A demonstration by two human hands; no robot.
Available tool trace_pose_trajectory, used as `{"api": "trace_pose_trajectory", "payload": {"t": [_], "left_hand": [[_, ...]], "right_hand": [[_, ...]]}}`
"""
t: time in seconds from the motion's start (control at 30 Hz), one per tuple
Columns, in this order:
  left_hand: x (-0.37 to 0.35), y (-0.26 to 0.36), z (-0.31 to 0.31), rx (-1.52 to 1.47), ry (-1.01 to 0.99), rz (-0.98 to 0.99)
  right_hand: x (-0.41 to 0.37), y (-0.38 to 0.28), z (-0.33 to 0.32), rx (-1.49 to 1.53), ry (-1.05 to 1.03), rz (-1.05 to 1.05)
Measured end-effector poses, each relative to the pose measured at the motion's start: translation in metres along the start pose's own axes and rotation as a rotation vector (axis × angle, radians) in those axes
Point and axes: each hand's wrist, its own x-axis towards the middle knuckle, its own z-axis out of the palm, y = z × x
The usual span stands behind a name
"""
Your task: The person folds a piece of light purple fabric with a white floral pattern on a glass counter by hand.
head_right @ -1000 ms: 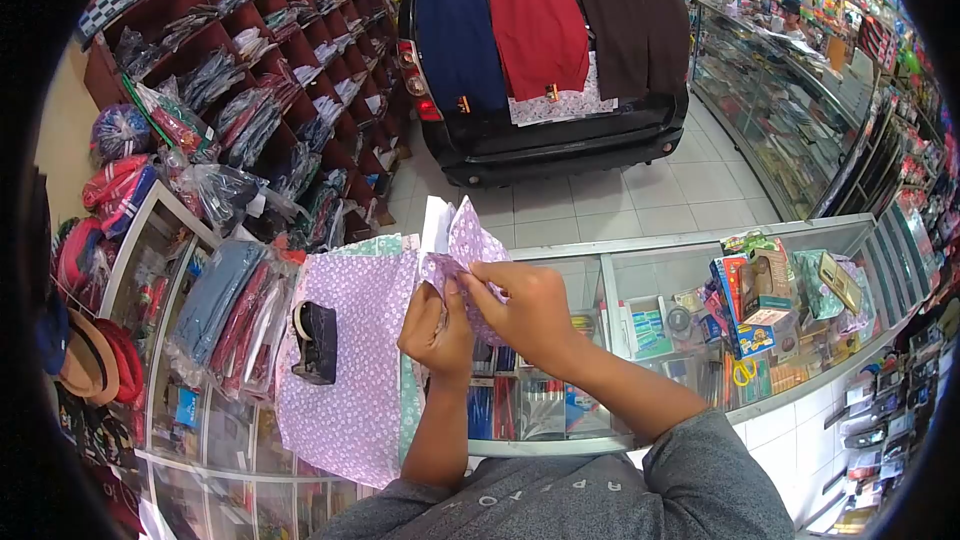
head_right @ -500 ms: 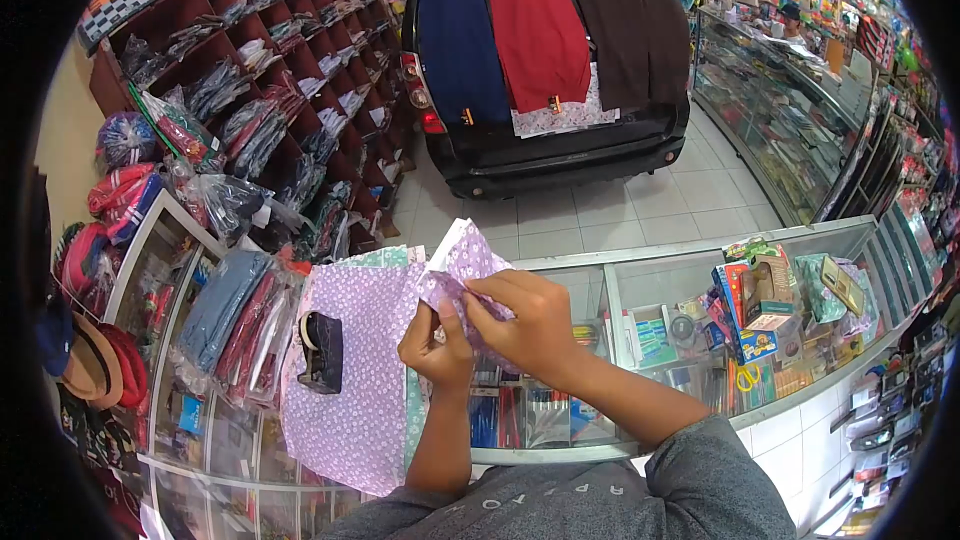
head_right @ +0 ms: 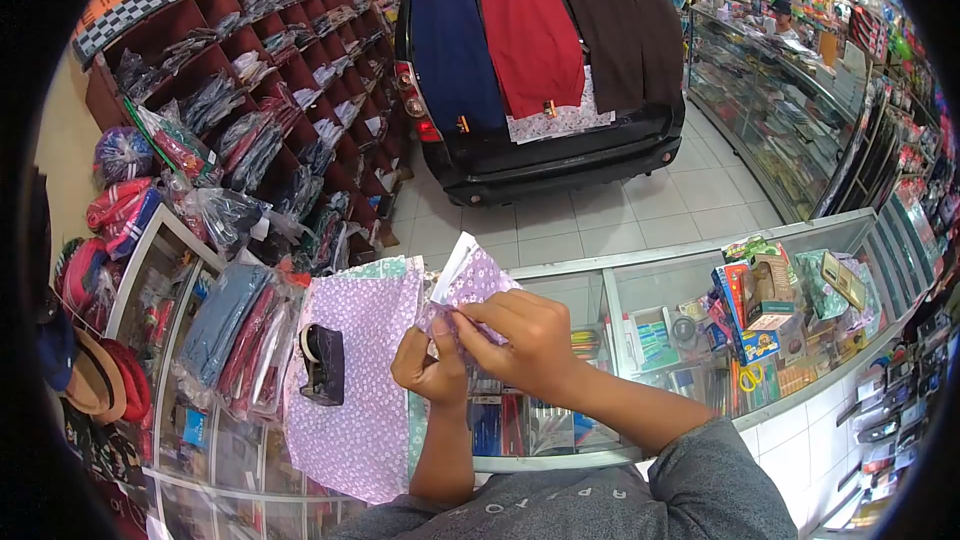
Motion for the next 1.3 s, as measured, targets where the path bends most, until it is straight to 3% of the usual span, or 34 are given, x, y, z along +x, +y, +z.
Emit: {"api": "trace_pose_trajectory", "payload": {"t": [0.53, 0.77, 0.97, 1.3], "left_hand": [[0.002, -0.013, -0.004, -0.153, -0.126, -0.001], [-0.001, -0.016, -0.001, -0.314, -0.154, 0.008], [0.002, -0.013, 0.003, -0.393, -0.234, -0.18], [0.006, -0.013, 0.014, -0.512, -0.27, -0.198]], "right_hand": [[0.001, -0.002, 0.006, -0.014, 0.009, -0.099], [0.002, -0.002, 0.0, 0.055, -0.147, -0.122], [0.006, 0.006, -0.011, 0.02, -0.373, -0.025], [0.01, 0.002, -0.029, -0.013, -0.462, 0.008]]}}
